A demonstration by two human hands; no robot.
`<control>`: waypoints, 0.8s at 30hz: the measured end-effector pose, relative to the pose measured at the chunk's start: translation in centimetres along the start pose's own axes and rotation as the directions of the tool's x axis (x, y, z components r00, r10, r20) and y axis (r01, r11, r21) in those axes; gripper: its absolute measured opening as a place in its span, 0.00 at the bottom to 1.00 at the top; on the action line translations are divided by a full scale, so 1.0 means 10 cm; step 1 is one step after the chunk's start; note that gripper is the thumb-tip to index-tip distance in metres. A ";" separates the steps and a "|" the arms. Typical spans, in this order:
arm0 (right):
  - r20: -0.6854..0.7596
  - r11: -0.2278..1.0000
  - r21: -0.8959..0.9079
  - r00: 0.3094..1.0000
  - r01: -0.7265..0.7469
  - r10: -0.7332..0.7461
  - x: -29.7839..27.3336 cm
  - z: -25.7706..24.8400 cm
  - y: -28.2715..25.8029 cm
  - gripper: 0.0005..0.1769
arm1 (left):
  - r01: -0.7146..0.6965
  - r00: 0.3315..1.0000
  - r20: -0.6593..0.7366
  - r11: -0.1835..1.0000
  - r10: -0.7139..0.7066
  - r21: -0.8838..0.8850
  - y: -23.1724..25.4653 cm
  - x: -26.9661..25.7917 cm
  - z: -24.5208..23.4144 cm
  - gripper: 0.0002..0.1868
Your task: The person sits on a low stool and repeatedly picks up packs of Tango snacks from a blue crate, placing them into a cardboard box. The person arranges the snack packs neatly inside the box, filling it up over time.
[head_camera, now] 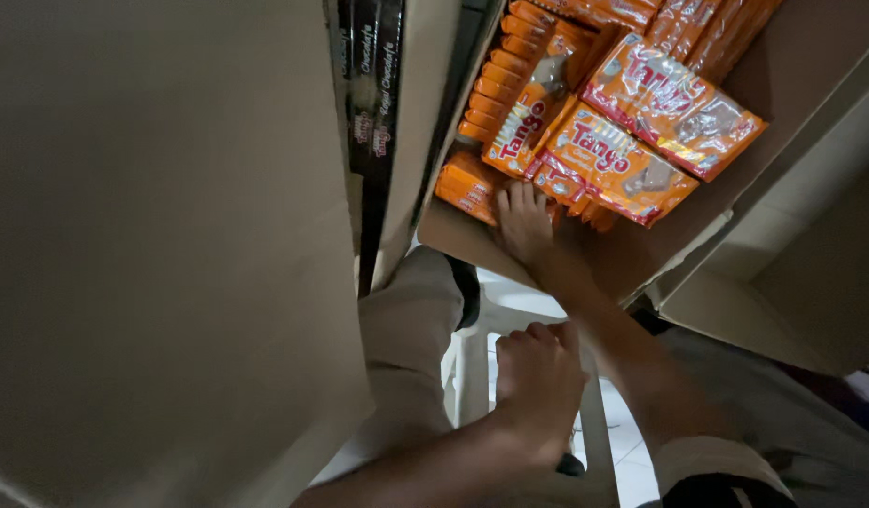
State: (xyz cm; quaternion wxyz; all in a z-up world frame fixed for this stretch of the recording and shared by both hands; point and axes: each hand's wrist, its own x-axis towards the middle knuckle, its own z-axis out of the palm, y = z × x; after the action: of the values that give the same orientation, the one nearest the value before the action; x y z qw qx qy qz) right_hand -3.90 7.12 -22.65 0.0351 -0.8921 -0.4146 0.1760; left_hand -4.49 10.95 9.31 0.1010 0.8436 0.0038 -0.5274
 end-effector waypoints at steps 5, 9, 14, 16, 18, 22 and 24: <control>-0.092 0.990 0.019 0.986 0.142 -0.140 -0.07 0.06 0.16 0.23 | -0.019 1.000 0.016 0.999 0.018 0.038 0.02 -0.05 -0.01 0.31; -0.159 0.980 -0.102 0.969 0.172 -0.187 0.04 0.07 0.17 0.16 | 0.014 0.999 -0.031 1.000 -0.015 -0.018 0.04 0.01 0.00 0.37; -0.320 0.912 -0.410 0.941 -0.031 -0.112 0.21 0.14 0.12 0.18 | 0.012 1.000 0.029 0.997 -0.010 -0.071 0.14 0.07 0.22 0.36; -0.386 0.880 -0.463 0.918 -0.105 -0.094 0.25 0.17 0.10 0.14 | -0.011 0.998 0.064 0.998 0.015 -0.063 0.13 0.06 0.18 0.35; -0.351 0.876 -0.473 0.932 -0.095 -0.089 0.27 0.25 0.10 0.21 | 0.019 1.000 0.019 0.999 -0.018 -0.045 0.14 0.06 0.18 0.32; 0.222 0.981 -0.180 0.975 0.067 -0.026 0.18 0.23 0.07 0.40 | 0.006 0.996 -0.087 0.997 -0.013 -0.072 0.16 0.07 0.21 0.19; 0.035 0.926 -0.010 0.925 0.378 -0.378 0.14 0.26 0.08 0.29 | -0.003 0.996 -0.087 0.997 -0.004 -0.072 0.22 0.07 0.33 0.38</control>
State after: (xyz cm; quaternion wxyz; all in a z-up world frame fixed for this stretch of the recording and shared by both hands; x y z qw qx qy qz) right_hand -3.37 7.44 -25.61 0.0542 -0.7929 -0.5807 0.1767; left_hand -6.91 8.15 7.65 0.1308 0.8616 0.0274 -0.4897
